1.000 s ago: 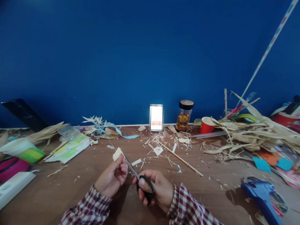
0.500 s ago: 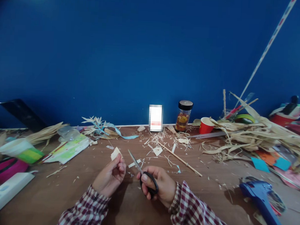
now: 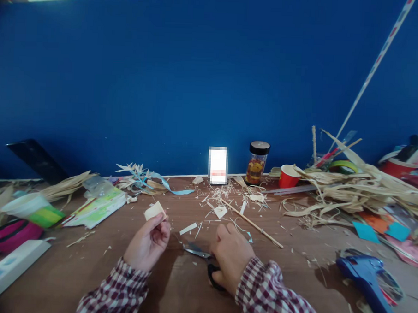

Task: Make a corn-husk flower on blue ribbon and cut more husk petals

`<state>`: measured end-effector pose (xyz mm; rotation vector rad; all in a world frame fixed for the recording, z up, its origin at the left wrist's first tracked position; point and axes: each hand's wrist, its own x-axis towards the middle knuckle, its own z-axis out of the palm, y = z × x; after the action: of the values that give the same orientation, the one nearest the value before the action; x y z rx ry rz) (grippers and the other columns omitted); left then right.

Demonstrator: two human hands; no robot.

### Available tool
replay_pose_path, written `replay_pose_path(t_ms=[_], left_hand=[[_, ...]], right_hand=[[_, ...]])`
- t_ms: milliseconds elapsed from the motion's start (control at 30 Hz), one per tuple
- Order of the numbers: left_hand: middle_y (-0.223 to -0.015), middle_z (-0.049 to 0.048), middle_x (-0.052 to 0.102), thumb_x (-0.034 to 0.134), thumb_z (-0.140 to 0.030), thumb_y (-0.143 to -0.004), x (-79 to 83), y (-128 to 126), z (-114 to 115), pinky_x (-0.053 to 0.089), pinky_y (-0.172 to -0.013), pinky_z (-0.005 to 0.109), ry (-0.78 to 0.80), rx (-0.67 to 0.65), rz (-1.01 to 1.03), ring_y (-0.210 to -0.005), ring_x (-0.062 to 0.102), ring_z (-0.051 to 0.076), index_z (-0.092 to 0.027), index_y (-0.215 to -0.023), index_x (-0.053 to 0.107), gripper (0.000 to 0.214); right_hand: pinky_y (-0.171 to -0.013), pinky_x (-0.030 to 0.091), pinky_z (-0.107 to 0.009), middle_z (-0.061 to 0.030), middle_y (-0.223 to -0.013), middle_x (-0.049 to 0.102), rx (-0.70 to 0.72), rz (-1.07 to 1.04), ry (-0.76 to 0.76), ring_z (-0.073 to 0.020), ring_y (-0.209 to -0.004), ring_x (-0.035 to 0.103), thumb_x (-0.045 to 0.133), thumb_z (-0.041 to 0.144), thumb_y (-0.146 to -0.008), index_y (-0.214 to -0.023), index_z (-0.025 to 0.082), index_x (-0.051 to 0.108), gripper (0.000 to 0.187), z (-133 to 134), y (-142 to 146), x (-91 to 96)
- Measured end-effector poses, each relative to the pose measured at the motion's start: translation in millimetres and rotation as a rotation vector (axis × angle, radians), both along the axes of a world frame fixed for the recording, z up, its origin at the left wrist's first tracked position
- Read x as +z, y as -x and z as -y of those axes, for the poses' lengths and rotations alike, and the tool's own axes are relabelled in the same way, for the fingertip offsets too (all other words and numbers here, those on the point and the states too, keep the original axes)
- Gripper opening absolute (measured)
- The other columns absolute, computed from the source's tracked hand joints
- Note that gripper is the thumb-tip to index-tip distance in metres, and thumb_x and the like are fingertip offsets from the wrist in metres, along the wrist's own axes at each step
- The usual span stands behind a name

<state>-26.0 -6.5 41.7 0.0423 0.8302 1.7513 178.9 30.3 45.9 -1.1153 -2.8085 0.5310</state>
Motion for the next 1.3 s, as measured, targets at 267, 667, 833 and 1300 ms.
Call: replay_pose_path(t_ms=[267, 667, 833, 1300], left_hand=[[-0.056, -0.0007, 0.054, 0.063, -0.011, -0.069, -13.5, -18.0, 3.8, 0.047, -0.043, 0.013, 0.062, -0.114, -0.327, -0.048, 0.052, 0.006, -0.01, -0.073, 0.061, 0.005], [-0.057, -0.0008, 0.057, 0.074, -0.019, -0.057, -17.6, -22.4, 3.4, 0.044, -0.043, 0.014, 0.087, -0.121, -0.4, -0.048, 0.05, 0.006, -0.011, -0.065, 0.06, 0.018], [-0.055, -0.0012, 0.057, 0.073, -0.027, -0.057, -20.3, -26.9, 6.2, 0.04, -0.044, 0.016, 0.103, -0.167, -0.571, -0.046, 0.047, 0.006, -0.01, -0.065, 0.061, 0.023], [-0.047, 0.0005, 0.057, 0.067, -0.04, -0.062, -39.4, -38.9, 13.1, 0.034, -0.044, 0.019, 0.111, -0.375, -1.027, -0.045, 0.047, 0.01, -0.012, -0.061, 0.065, 0.028]], right_hand=[[-0.055, 0.033, -0.022, -0.002, -0.089, 0.055, 0.167, -0.118, 0.248, -0.0142, -0.068, 0.049, 0.077, 0.02, -0.042, -0.115, 0.023, 0.053, 0.077, -8.0, -17.8, -1.3], [-0.044, 0.03, -0.016, 0.0055, -0.062, 0.057, 0.187, -0.089, 0.439, -0.0074, -0.05, 0.048, 0.07, 0.02, -0.054, -0.085, 0.021, 0.065, 0.031, -1.0, -7.5, -18.8], [-0.049, 0.037, -0.018, 0.0011, -0.067, 0.058, 0.059, -0.452, 0.481, -0.009, -0.055, 0.05, 0.062, 0.026, -0.069, -0.083, 0.017, 0.061, 0.017, 1.7, 1.0, -12.4], [-0.052, 0.035, -0.021, 0.0015, -0.065, 0.057, -0.217, -0.625, 0.159, -0.0104, -0.057, 0.049, 0.064, 0.032, -0.068, -0.073, 0.019, 0.054, 0.018, 3.0, 14.2, -22.1]])
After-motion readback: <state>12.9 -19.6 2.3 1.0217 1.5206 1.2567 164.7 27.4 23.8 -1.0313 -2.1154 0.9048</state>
